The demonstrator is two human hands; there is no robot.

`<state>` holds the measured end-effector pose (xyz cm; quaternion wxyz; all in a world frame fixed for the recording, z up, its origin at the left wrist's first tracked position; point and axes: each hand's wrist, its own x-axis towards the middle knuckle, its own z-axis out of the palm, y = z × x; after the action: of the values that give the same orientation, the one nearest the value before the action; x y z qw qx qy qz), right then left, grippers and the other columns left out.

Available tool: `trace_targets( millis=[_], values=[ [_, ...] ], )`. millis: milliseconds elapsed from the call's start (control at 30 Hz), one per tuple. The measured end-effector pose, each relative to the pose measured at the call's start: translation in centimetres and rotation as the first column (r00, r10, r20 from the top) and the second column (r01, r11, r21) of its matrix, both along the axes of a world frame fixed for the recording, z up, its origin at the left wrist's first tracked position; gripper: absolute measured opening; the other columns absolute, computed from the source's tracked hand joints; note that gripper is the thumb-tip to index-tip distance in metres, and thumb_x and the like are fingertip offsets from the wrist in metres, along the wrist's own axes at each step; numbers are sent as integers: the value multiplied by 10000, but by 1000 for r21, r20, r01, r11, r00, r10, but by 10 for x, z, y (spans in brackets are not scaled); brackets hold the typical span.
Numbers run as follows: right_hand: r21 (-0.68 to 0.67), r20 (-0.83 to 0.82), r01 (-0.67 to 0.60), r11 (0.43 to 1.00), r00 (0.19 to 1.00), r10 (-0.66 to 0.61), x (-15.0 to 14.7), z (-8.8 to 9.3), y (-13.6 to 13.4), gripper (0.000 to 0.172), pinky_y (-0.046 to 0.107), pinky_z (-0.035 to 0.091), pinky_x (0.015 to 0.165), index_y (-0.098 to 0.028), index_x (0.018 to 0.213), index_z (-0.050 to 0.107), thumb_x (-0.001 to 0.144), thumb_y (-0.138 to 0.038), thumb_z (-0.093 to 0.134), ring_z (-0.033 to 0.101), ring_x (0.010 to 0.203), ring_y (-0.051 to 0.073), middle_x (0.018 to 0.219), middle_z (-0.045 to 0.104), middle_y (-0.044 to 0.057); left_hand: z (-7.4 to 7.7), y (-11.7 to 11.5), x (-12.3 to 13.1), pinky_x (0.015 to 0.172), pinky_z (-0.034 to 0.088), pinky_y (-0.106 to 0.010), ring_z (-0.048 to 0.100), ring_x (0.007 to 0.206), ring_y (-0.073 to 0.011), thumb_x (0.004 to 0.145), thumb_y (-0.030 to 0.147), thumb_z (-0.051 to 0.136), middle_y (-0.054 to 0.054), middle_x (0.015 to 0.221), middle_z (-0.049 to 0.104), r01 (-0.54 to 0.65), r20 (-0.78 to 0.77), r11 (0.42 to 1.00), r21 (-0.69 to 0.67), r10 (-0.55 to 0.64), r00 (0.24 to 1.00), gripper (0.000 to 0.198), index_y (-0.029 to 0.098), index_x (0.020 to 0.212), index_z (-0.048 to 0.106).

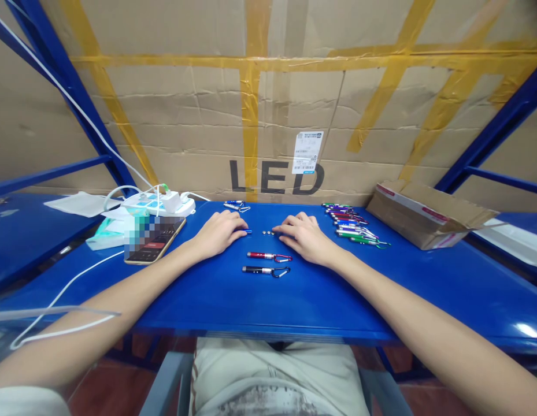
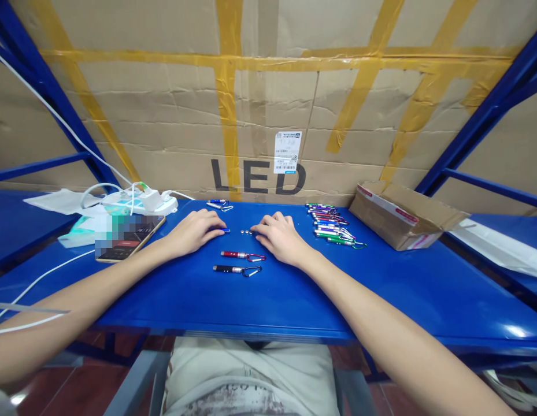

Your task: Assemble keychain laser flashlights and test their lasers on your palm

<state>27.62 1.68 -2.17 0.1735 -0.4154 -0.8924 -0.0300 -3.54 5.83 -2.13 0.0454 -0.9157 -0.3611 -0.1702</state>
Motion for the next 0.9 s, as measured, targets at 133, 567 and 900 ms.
trace_targets(
  millis=[133, 567, 900],
  values=[
    [4, 31, -9, 1000, 999, 9, -2, -2, 2, 361, 421, 355, 835, -277, 1405, 749, 1153, -329, 496, 528, 1059, 314, 1214, 738, 143, 0, 0, 2, 1042, 525, -448, 692, 1162, -286, 1123, 457, 568, -91, 1204, 778, 25, 167, 1000, 0, -24, 986, 320, 219, 1198, 767],
    [6, 35, -5, 1000, 999, 5, -7, 3, 0, 202, 383, 288, 834, -226, 1159, 753, 1141, -278, 558, 566, 1048, 279, 1154, 764, 92, 17, -31, 21, 1048, 554, -396, 723, 1142, -236, 1133, 336, 577, -77, 1197, 772, 211, 399, 977, 34, -207, 893, 188, 217, 1211, 699],
    [34, 59, -26, 999, 998, 24, -4, -1, 0, 189, 376, 255, 805, -221, 1095, 705, 1140, -214, 522, 578, 1020, 263, 1115, 748, 84, 19, -40, 25, 1176, 540, -458, 723, 1251, -233, 1132, 249, 580, -86, 1293, 780, 250, 353, 947, 200, -307, 884, 210, 207, 1309, 683]
  ],
)
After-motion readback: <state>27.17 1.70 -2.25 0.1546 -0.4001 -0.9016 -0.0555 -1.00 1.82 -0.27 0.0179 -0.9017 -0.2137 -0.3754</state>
